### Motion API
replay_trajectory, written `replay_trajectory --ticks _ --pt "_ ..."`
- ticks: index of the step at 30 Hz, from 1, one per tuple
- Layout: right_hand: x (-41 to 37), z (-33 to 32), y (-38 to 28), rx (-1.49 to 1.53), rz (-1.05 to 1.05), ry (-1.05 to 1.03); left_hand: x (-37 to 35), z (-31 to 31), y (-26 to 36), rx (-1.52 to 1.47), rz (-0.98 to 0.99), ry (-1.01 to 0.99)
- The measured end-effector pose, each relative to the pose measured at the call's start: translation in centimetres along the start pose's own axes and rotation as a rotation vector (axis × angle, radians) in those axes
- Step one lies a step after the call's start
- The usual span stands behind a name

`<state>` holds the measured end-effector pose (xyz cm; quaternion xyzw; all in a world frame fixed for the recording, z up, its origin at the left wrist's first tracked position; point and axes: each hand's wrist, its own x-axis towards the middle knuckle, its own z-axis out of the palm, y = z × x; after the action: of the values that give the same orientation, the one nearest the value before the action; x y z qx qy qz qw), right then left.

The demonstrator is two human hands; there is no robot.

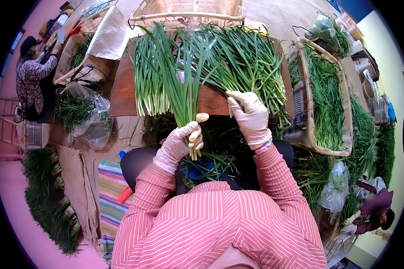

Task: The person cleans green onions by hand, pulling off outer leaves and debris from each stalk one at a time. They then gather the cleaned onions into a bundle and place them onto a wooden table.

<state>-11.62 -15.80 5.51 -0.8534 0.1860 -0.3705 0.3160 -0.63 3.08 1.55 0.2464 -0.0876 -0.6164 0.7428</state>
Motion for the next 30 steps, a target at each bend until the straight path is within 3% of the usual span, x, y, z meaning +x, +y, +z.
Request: replay_trajectory --ticks 3,5,7,13,15,17,19,30 --pt "0.1 0.2 -2.0 0.086 -0.033 -0.034 -0.5 0.8 -0.9 0.047 -0.028 0.012" --pt "-0.4 1.3 -2.2 0.481 0.223 -0.026 -0.9 0.8 -1.5 0.079 -0.042 -0.010" --pt "-0.5 0.7 -2.9 0.431 0.114 0.018 -1.1 0.9 -1.9 0.114 -0.073 -0.012" --pt "0.2 -0.6 -3.1 0.247 0.180 -0.082 -1.8 1.8 -3.0 0.297 -0.161 -0.039" --pt "0.6 -0.7 -2.6 0.055 0.330 -0.319 -1.9 2.3 -3.5 0.311 -0.165 -0.037" --pt "0.5 -0.5 -2.2 0.287 0.583 -0.368 -2.0 2.3 -3.9 0.368 -0.194 -0.024" --pt "0.1 -0.7 -1.9 0.595 0.674 -0.342 -2.0 2.1 -4.3 0.389 -0.202 -0.013" --pt "-2.2 -3.8 -2.7 0.740 0.660 -0.180 -1.3 3.1 -4.7 0.501 -0.151 0.172"
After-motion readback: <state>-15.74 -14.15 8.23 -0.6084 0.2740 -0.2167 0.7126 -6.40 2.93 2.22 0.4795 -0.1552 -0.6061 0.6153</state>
